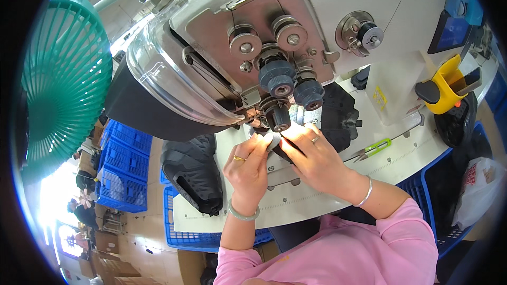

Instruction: Stitching components of a black shoe upper together using an industrial sewing machine.

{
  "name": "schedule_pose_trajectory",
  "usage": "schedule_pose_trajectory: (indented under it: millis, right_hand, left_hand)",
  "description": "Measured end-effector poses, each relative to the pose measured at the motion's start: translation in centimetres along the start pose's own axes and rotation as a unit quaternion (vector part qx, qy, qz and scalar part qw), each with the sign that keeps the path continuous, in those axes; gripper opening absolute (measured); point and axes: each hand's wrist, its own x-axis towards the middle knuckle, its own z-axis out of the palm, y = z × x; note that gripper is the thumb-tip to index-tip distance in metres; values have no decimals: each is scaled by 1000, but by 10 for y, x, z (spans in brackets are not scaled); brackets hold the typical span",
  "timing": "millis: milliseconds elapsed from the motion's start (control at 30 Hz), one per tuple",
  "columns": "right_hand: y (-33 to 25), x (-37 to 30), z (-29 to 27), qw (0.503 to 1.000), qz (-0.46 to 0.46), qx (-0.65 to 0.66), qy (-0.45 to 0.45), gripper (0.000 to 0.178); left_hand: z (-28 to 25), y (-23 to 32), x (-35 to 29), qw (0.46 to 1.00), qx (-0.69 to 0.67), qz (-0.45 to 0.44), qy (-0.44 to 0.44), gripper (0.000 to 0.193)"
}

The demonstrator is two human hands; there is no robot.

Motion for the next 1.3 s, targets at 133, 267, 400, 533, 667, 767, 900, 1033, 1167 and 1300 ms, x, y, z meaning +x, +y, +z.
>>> schedule_pose_trajectory:
  millis: [133,267,400,533,667,767,900,1033,1167,1300]
  right_hand:
    - [-3,1,3,1000,2,-14,14,55]
    - [-6,1,7,999,8,-25,26,51]
    - [-12,3,13,998,5,-48,41,49]
    - [-18,6,15,997,16,-66,46,48]
    - [-17,7,11,998,35,-22,48,49]
    - [-10,7,1,999,21,24,35,50]
    - [-3,5,-12,996,79,-8,48,46]
    - [-2,6,-18,986,152,-59,-25,41]
    - [1,8,-19,983,165,-49,-64,38]
    - [2,8,-16,985,157,-38,-51,38]
  left_hand:
    - [-1,1,0,1000,17,11,-11,31]
    - [0,0,1,999,31,26,-9,32]
    - [0,-2,1,999,31,21,-21,33]
    - [0,-4,0,999,22,25,-18,35]
    - [2,-4,-2,998,43,47,-19,38]
    - [1,-4,-3,997,50,51,-24,38]
    - [-1,-9,-2,999,20,45,-24,35]
    - [-1,-9,-1,998,-54,-39,-13,32]
    - [-1,-7,-1,997,-59,-42,1,31]
    - [-3,-7,-1,999,-48,-15,-9,32]
